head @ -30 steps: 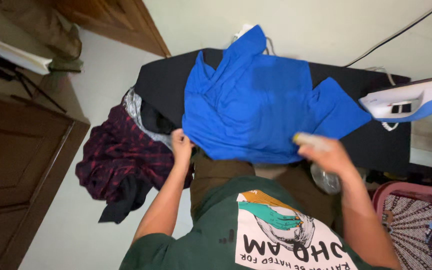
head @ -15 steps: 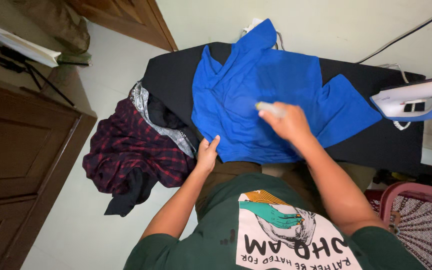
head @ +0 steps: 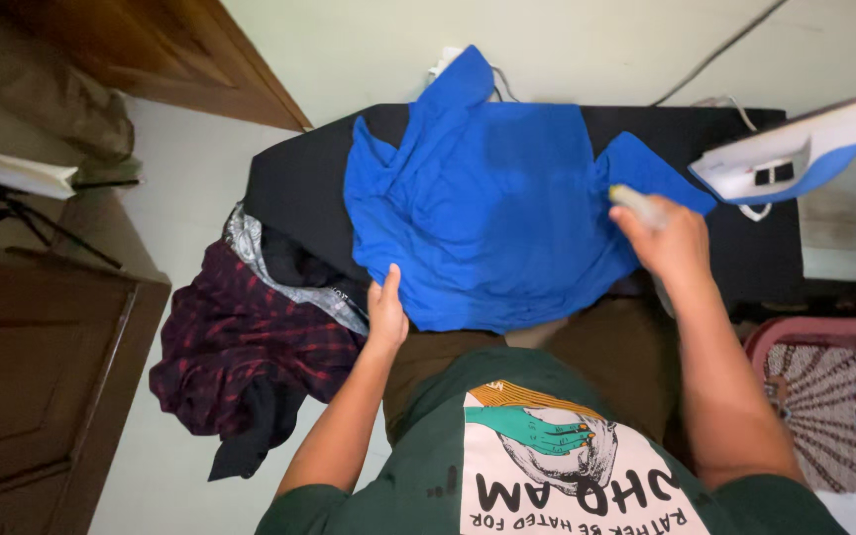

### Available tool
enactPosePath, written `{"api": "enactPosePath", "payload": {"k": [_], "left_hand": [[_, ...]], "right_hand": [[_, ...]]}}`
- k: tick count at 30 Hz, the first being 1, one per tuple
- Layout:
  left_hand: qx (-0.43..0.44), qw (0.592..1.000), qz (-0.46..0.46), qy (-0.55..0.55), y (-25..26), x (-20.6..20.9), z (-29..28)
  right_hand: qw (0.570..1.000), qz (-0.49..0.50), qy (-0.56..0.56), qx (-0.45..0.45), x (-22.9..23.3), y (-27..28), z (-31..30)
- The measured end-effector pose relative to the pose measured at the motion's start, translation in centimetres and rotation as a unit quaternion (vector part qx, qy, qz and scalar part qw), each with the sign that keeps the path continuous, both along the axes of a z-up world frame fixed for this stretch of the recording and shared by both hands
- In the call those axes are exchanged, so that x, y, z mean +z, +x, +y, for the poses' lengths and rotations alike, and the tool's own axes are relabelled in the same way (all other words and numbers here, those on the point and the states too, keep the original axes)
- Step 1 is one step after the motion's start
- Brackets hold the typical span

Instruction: The person irons a white patterned cloth on an ironing board, then places it in a laundry basket. Next, they pick up a blue shirt, spray it with water, and iron it on the same board, flipping and adjusting the shirt as needed.

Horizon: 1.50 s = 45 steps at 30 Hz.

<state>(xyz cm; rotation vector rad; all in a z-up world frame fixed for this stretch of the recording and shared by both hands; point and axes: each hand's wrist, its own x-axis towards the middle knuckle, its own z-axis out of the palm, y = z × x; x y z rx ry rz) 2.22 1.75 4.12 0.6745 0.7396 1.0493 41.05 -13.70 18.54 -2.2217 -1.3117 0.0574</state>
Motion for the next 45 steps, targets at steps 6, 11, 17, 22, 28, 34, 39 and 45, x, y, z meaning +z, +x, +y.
{"api": "enactPosePath", "payload": {"k": [6, 11, 17, 22, 28, 34, 39, 45], "left_hand": [[0.013, 0.999, -0.038, 0.016, 3.7, 3.4, 3.8], [0.001, 0.998, -0.064, 0.026, 6.4, 4.3, 4.9], [-0.048, 0.997, -0.043, 0.039, 11.1, 3.4, 1.9], [-0.106, 0.992, -0.071, 0.015, 15.4, 3.8, -0.4], [-0.147, 0.986, -0.084, -0.002, 19.1, 4.9, -0.9], [-0.175, 0.981, -0.083, 0.0, 20.5, 5.6, -2.1], [-0.187, 0.976, -0.109, -0.033, 20.8, 6.0, -1.6], [-0.196, 0.963, -0.177, -0.051, 20.3, 7.7, 0.1]], "right_hand": [[0.985, 0.127, -0.116, 0.029, -0.3, -1.9, -7.4], [0.988, 0.116, 0.043, -0.096, -0.1, -0.4, -10.4], [0.984, 0.091, 0.035, -0.146, -1.9, -0.4, -11.8], [0.946, 0.218, 0.187, -0.148, -3.0, 1.6, -17.7], [0.817, 0.258, 0.437, -0.274, -4.8, 9.6, -29.7], [0.798, 0.245, 0.377, -0.402, -11.0, 10.6, -33.3], [0.769, 0.365, 0.337, -0.403, -16.5, 9.6, -33.2], [0.815, 0.346, 0.217, -0.411, -18.9, 8.7, -34.2]]}}
